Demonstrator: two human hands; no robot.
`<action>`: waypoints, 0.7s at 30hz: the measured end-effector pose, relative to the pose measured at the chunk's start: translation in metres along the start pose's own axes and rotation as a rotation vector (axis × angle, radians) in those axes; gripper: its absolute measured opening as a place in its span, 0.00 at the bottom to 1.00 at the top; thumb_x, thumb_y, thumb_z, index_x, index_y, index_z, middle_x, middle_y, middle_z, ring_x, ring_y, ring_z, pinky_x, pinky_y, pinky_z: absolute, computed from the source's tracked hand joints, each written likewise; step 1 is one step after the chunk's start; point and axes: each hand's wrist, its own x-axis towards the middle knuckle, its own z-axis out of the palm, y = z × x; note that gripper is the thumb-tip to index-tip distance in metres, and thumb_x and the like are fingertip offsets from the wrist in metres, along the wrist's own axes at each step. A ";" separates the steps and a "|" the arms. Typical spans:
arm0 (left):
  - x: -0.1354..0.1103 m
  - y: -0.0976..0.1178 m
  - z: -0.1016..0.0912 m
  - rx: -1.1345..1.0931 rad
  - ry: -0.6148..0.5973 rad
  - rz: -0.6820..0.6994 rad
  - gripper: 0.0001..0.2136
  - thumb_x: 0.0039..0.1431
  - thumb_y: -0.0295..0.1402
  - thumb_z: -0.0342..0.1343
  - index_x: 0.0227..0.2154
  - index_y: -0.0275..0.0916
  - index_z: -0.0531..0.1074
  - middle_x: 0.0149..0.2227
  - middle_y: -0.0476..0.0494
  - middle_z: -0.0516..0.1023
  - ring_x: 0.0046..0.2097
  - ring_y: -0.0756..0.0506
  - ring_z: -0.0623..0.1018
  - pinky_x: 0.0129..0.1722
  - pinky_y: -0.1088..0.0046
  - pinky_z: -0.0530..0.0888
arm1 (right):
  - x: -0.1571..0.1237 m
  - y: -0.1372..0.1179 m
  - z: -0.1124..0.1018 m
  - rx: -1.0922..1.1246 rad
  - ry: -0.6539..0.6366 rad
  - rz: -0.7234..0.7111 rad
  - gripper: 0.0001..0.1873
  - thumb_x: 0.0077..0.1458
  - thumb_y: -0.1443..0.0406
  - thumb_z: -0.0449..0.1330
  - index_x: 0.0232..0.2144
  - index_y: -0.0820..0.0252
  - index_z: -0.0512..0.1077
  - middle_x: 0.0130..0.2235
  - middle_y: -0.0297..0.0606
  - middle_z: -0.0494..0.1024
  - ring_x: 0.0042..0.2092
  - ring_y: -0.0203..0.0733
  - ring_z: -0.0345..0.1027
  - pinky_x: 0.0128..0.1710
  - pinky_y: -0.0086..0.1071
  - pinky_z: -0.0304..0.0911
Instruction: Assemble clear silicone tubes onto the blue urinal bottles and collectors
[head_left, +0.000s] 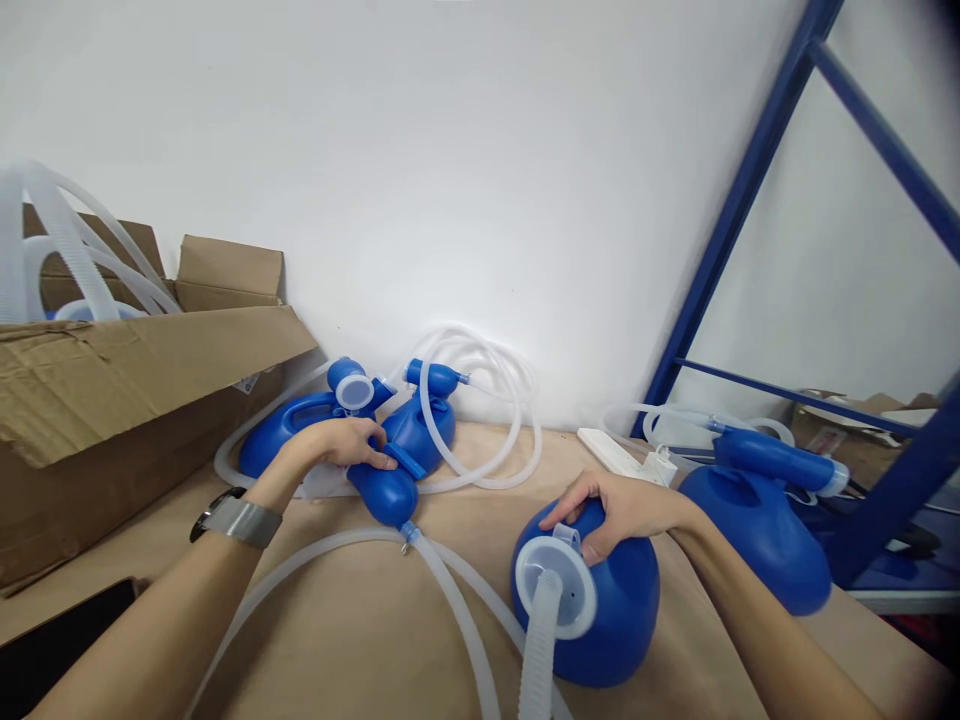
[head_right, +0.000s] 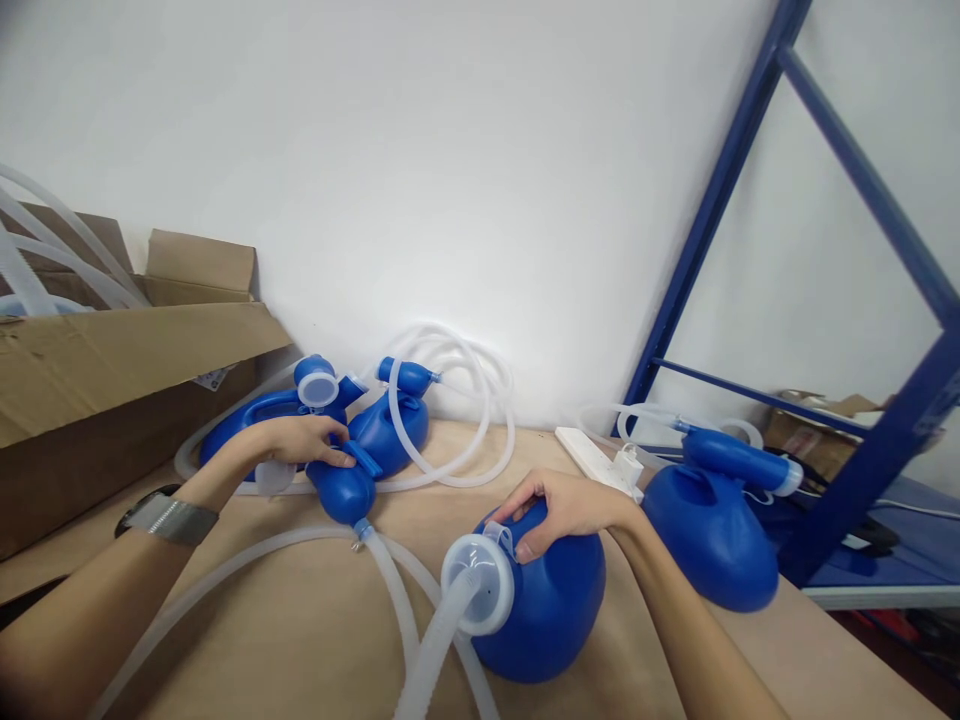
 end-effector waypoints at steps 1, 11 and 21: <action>0.001 0.004 -0.002 0.008 0.004 -0.017 0.22 0.46 0.51 0.65 0.35 0.38 0.78 0.34 0.43 0.81 0.35 0.42 0.78 0.32 0.72 0.70 | 0.000 0.000 0.000 0.000 -0.005 -0.001 0.33 0.37 0.56 0.77 0.48 0.58 0.82 0.48 0.44 0.84 0.50 0.59 0.75 0.50 0.39 0.72; -0.039 0.100 -0.011 -0.044 0.419 0.212 0.27 0.47 0.49 0.68 0.50 0.48 0.71 0.37 0.50 0.80 0.36 0.43 0.79 0.35 0.71 0.69 | 0.001 -0.009 0.000 -0.112 0.098 0.012 0.39 0.36 0.52 0.76 0.53 0.55 0.79 0.43 0.39 0.82 0.44 0.47 0.72 0.47 0.35 0.68; -0.050 0.109 -0.006 0.147 0.624 0.271 0.24 0.52 0.51 0.65 0.48 0.48 0.71 0.35 0.50 0.82 0.35 0.41 0.80 0.31 0.72 0.63 | -0.014 0.012 -0.016 -0.182 0.333 0.069 0.36 0.48 0.45 0.70 0.54 0.58 0.78 0.53 0.47 0.79 0.55 0.58 0.71 0.58 0.47 0.64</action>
